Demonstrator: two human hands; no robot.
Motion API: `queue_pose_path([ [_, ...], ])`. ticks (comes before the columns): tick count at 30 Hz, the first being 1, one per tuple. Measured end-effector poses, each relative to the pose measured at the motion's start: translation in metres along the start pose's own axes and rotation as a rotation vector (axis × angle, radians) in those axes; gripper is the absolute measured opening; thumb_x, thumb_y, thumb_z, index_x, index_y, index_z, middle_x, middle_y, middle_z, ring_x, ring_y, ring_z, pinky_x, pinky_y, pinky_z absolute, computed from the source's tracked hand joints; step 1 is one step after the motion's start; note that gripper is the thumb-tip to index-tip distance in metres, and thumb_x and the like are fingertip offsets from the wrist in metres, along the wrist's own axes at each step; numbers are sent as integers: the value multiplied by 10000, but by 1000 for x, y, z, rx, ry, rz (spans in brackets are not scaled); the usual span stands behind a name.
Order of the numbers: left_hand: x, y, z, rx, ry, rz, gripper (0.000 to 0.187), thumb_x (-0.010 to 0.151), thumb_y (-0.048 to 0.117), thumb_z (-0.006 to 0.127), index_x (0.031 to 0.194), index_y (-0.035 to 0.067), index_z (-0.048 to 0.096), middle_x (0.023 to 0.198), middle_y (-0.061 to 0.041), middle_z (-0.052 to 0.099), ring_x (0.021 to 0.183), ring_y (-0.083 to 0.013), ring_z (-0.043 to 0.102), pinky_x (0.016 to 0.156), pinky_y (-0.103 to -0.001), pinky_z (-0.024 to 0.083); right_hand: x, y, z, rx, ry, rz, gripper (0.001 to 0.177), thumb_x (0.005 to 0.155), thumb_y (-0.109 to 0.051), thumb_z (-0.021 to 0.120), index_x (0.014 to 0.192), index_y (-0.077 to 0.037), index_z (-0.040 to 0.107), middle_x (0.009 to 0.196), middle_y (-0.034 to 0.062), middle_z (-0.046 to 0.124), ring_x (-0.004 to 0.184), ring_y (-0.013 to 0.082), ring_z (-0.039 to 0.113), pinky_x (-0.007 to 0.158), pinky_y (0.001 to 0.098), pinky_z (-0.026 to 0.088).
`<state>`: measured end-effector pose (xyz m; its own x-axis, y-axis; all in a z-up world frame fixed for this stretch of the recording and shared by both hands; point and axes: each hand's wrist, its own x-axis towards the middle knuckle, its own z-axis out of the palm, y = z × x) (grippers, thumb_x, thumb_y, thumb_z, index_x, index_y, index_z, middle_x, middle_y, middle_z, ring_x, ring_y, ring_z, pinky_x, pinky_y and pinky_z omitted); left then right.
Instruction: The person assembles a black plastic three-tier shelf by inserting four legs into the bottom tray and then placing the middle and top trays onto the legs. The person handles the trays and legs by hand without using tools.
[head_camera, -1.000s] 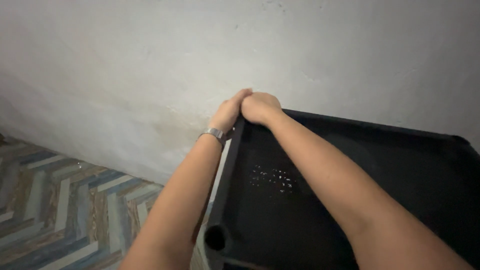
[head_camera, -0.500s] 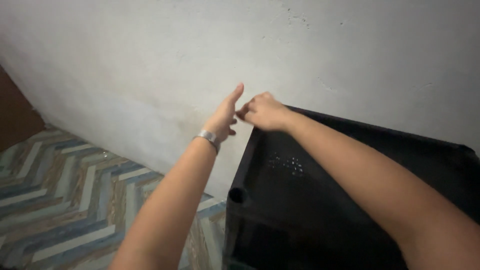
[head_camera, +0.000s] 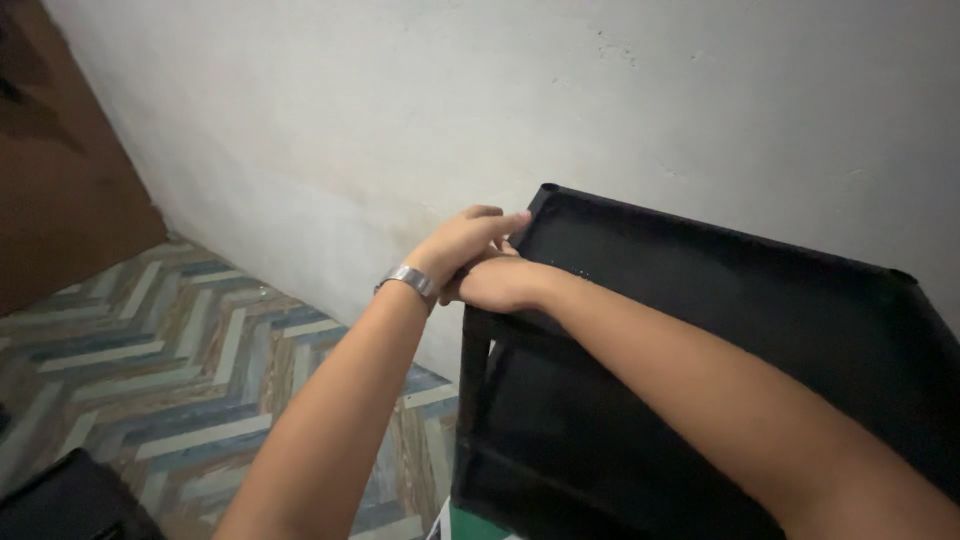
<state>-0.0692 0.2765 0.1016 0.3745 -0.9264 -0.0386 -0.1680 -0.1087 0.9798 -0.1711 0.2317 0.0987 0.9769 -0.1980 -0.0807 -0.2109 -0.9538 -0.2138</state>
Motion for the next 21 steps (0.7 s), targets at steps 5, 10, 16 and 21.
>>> queue_pose_path([
  [5,-33,13,12,202,104,-106,816,793,521,698,1436,44,540,1387,-265,599,1241,-385,614,960,-593,506,-12,-17,2,45,43,60,324,964,-388,547,1102,-196,769,1215,42,719,1222,227,599,1081,402,387],
  [10,-61,24,19,73,108,-247,753,742,494,744,1313,7,688,1326,-292,650,1176,-444,646,893,-645,495,-23,-26,-1,180,20,83,254,891,-311,619,933,-167,824,1012,11,800,1053,148,713,948,329,501],
  [16,-58,16,15,-73,90,-314,569,794,452,759,1138,3,694,1159,-282,670,926,-399,668,672,-544,523,-17,-27,1,-32,7,21,226,812,-208,616,791,-188,840,923,47,797,924,200,737,827,364,545],
  [21,-42,-7,7,-186,36,-253,421,749,395,744,931,15,747,935,-206,755,704,-287,689,572,-443,537,-8,-22,14,70,53,167,183,792,-261,674,779,-157,824,914,102,783,913,243,731,836,382,534],
])
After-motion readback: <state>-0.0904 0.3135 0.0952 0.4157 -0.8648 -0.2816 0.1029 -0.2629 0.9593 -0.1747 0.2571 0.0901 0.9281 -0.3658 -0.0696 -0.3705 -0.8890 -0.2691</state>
